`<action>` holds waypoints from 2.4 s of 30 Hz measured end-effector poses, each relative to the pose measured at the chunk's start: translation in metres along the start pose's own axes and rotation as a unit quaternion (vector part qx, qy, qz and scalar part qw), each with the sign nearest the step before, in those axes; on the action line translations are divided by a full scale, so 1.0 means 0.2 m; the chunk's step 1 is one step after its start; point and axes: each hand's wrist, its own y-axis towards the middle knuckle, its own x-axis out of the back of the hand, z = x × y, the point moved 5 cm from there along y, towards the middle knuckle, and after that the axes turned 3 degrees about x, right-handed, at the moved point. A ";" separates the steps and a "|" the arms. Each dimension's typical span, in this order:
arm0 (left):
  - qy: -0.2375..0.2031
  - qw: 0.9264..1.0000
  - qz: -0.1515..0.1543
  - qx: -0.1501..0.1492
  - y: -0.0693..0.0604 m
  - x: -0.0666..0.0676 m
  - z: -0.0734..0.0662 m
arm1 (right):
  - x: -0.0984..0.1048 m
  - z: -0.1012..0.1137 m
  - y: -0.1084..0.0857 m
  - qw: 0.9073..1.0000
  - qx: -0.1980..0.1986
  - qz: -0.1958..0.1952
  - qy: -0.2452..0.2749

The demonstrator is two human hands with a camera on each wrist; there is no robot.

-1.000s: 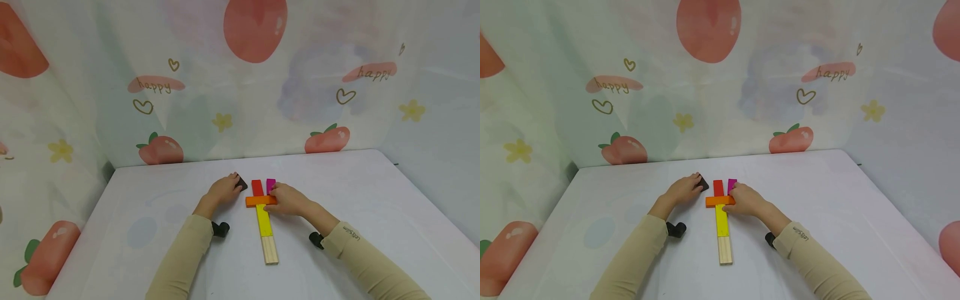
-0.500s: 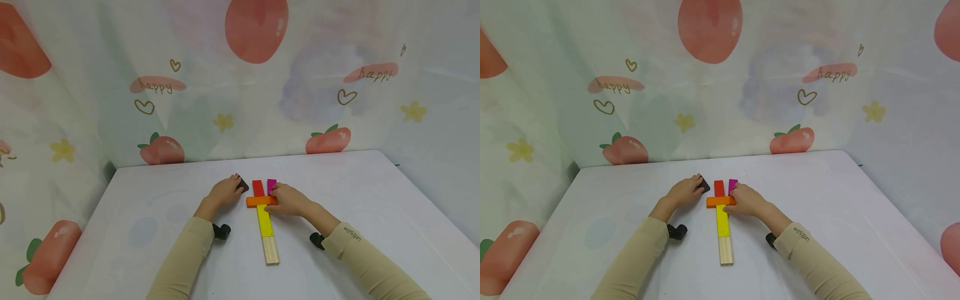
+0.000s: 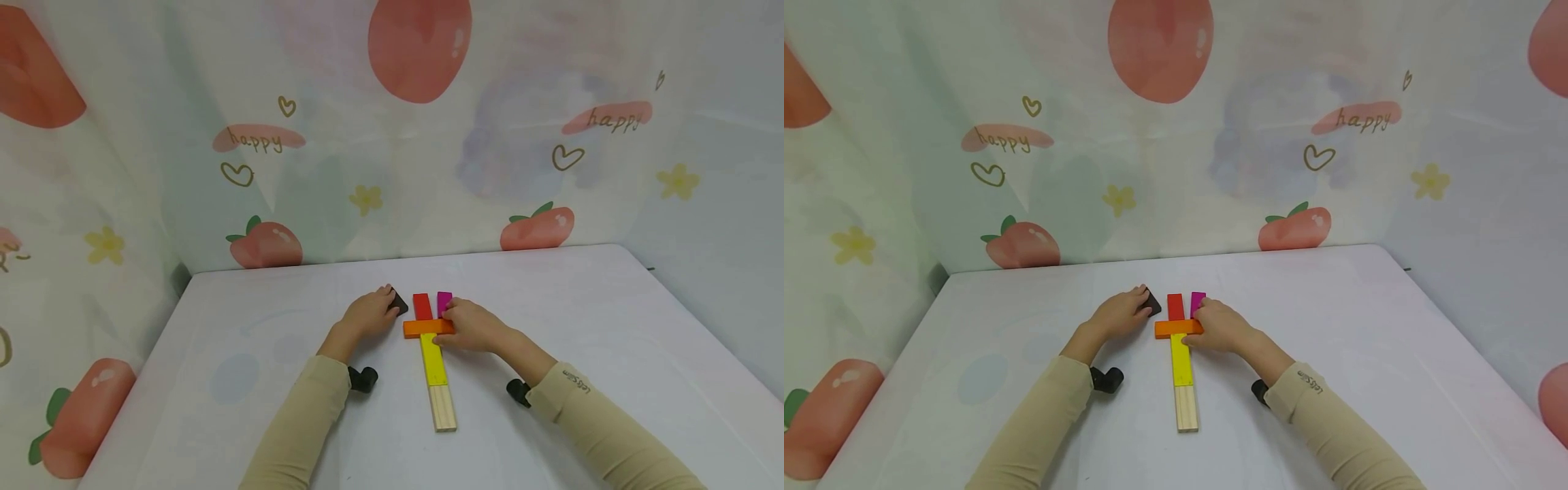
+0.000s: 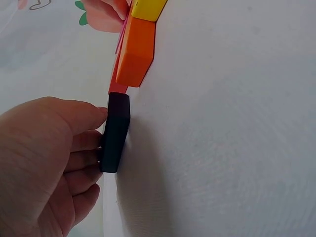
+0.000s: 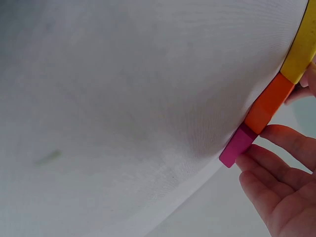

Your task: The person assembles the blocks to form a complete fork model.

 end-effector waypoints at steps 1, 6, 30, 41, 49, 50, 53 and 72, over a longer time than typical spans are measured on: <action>0.001 1.000 -0.001 -0.001 0.00 0.00 0.00 | 0.00 0.00 0.00 1.000 0.000 0.000 0.001; 0.000 1.000 -0.004 -0.009 -0.01 0.00 -0.01 | 0.00 0.00 0.00 1.000 0.003 -0.002 -0.001; -0.004 1.000 0.002 -0.020 -0.04 0.00 -0.03 | -0.01 -0.01 0.01 1.000 0.006 -0.006 0.003; -0.014 1.000 0.003 -0.021 -0.04 0.00 -0.02 | -0.01 -0.01 0.01 1.000 0.004 -0.006 0.006; -0.029 0.999 -0.003 -0.041 -0.05 0.01 -0.01 | 0.00 0.00 0.00 1.000 0.003 -0.003 0.004; -0.029 0.999 -0.005 -0.042 -0.05 0.01 -0.01 | 0.00 0.00 0.00 1.000 0.003 -0.003 0.004; -0.033 0.998 -0.004 -0.046 -0.05 0.00 -0.01 | 0.00 0.00 0.00 1.000 0.001 0.000 0.006; -0.043 0.998 0.005 -0.052 -0.05 0.00 -0.01 | 0.00 0.00 0.00 1.000 0.006 -0.005 0.001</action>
